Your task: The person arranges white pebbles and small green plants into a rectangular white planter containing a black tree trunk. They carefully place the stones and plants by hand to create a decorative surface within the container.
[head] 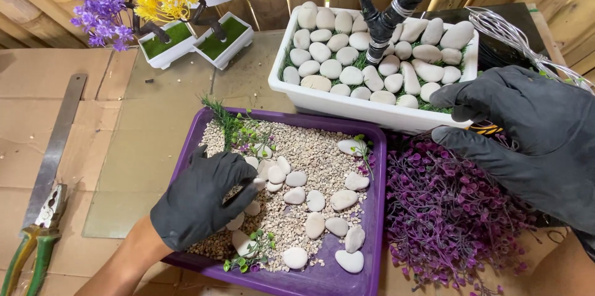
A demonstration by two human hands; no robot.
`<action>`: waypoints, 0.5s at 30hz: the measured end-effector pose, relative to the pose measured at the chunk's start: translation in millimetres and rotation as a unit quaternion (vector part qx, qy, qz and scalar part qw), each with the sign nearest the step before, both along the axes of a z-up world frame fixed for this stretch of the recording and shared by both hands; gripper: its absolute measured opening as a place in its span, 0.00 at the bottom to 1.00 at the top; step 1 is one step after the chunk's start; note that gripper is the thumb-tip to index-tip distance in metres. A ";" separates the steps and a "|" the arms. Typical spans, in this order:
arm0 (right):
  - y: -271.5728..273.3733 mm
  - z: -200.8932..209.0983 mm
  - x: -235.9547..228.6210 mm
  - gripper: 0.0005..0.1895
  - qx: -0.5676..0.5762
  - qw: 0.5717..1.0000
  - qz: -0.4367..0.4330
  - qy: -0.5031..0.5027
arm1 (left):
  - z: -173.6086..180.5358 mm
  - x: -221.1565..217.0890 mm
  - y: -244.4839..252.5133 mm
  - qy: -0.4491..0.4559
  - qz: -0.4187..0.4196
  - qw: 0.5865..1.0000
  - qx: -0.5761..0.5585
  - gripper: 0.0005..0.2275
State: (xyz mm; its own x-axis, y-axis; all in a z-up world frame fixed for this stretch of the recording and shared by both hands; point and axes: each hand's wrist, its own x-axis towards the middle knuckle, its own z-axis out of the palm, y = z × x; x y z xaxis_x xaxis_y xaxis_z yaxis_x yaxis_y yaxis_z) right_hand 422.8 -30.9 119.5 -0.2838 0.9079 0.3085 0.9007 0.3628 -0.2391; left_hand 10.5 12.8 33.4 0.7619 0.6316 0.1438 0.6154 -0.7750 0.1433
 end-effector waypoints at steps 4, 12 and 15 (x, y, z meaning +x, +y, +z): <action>-1.8 5.7 -0.2 0.20 0.013 1.000 -0.002 0.009 | 23.1 13.8 1.0 -0.141 -0.026 0.986 -0.079 0.03; -8.3 39.9 7.7 0.17 -0.043 0.989 -0.142 -0.011 | 50.9 95.0 27.2 -0.182 -0.125 0.975 0.008 0.15; -8.4 41.2 10.3 0.18 -0.010 0.993 -0.114 0.023 | 64.7 156.3 43.5 -0.247 -0.215 0.945 -0.005 0.09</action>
State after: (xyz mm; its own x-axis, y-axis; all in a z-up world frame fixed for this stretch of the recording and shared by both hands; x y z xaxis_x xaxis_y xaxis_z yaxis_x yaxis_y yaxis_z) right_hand 433.1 -39.3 160.7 -0.0566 0.9532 0.2969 0.9469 0.1455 -0.2866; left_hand 166.8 56.2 98.0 0.7898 0.2830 0.5442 0.1010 -0.9351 0.3397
